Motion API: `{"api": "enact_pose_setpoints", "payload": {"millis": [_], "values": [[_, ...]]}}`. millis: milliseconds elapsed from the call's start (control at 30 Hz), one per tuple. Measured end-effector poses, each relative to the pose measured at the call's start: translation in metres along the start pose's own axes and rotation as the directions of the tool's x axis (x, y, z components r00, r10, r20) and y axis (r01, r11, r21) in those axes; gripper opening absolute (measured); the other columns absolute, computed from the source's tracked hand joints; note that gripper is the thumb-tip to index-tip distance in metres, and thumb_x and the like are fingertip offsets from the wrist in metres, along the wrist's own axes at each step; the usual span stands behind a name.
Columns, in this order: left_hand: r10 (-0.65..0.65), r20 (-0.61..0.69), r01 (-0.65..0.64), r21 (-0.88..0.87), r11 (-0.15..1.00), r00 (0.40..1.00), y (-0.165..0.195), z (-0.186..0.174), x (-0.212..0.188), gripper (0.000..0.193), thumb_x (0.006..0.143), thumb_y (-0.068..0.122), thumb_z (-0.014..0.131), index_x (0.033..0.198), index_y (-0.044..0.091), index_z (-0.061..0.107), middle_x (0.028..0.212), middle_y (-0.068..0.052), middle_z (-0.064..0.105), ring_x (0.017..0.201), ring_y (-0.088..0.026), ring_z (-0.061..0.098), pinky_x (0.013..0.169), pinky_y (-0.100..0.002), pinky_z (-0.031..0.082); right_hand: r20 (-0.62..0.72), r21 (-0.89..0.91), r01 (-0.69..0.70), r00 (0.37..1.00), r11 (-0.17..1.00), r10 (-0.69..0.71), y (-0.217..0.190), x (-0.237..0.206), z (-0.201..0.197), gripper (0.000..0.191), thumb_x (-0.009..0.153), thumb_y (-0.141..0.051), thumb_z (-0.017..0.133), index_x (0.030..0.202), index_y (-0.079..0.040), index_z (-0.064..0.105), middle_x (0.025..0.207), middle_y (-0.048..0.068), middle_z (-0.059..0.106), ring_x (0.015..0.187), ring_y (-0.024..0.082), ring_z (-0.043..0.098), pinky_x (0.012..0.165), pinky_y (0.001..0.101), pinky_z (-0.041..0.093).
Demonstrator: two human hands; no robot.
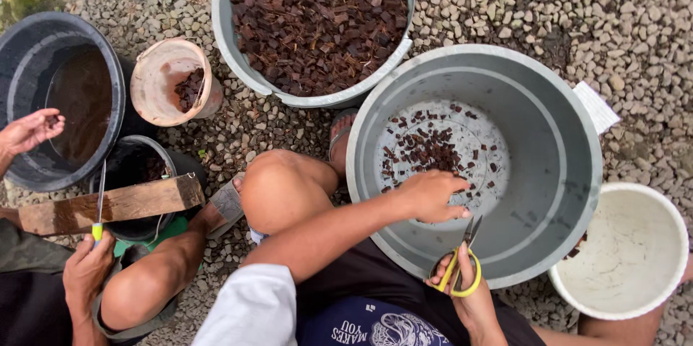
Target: The person sits on a small stool and uses yellow-handled scissors to cut dark brown cocoa shells into small pieces, dropping them into a grey bucket. A second person is visible nearby using a knife to process similar material.
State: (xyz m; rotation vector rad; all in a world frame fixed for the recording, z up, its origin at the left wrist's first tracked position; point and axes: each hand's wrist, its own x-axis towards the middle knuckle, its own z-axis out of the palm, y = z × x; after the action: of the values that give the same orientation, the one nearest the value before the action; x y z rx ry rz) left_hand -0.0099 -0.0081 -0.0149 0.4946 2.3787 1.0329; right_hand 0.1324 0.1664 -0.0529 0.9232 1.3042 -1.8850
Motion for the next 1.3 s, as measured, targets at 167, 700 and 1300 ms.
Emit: {"api": "enact_pose_setpoints", "payload": {"millis": [167, 700, 1300], "values": [[0.097, -0.073, -0.068, 0.324, 0.943, 0.993, -0.024, -0.114, 0.034, 0.057, 0.086, 0.045, 0.072, 0.133, 0.014, 0.063, 0.130, -0.014, 0.067, 0.120, -0.031, 0.063, 0.101, -0.045, 0.050, -0.096, -0.100, 0.026, 0.995, 0.995, -0.036, -0.005, 0.002, -0.001, 0.055, 0.102, -0.051, 0.050, 0.082, 0.000, 0.058, 0.068, 0.013, 0.059, 0.061, 0.026, 0.062, 0.066, 0.0456, 0.057], [-0.174, -0.450, 0.407, 0.496, 0.767, 0.876, -0.228, -0.226, 0.004, 0.040, 0.083, 0.001, 0.067, 0.122, 0.009, 0.073, 0.111, -0.011, 0.062, 0.109, -0.031, 0.063, 0.091, -0.042, 0.055, -0.273, -0.030, -0.059, 0.961, 0.998, 0.049, -0.040, 0.055, 0.029, 0.047, 0.098, -0.044, 0.054, 0.075, -0.003, 0.052, 0.054, 0.015, 0.054, 0.042, 0.030, 0.056, 0.053, 0.0562, 0.058], [-0.203, -0.525, 0.262, 0.041, 0.964, 0.827, -0.269, -0.216, -0.001, 0.032, 0.089, 0.023, 0.078, 0.111, 0.004, 0.064, 0.103, -0.014, 0.056, 0.105, -0.034, 0.057, 0.092, -0.046, 0.047, -0.299, -0.132, -0.125, 0.951, 0.983, 0.081, -0.056, 0.076, 0.068, 0.046, 0.097, -0.038, 0.055, 0.075, 0.001, 0.051, 0.055, 0.018, 0.052, 0.043, 0.031, 0.056, 0.052, 0.0536, 0.057]]}}
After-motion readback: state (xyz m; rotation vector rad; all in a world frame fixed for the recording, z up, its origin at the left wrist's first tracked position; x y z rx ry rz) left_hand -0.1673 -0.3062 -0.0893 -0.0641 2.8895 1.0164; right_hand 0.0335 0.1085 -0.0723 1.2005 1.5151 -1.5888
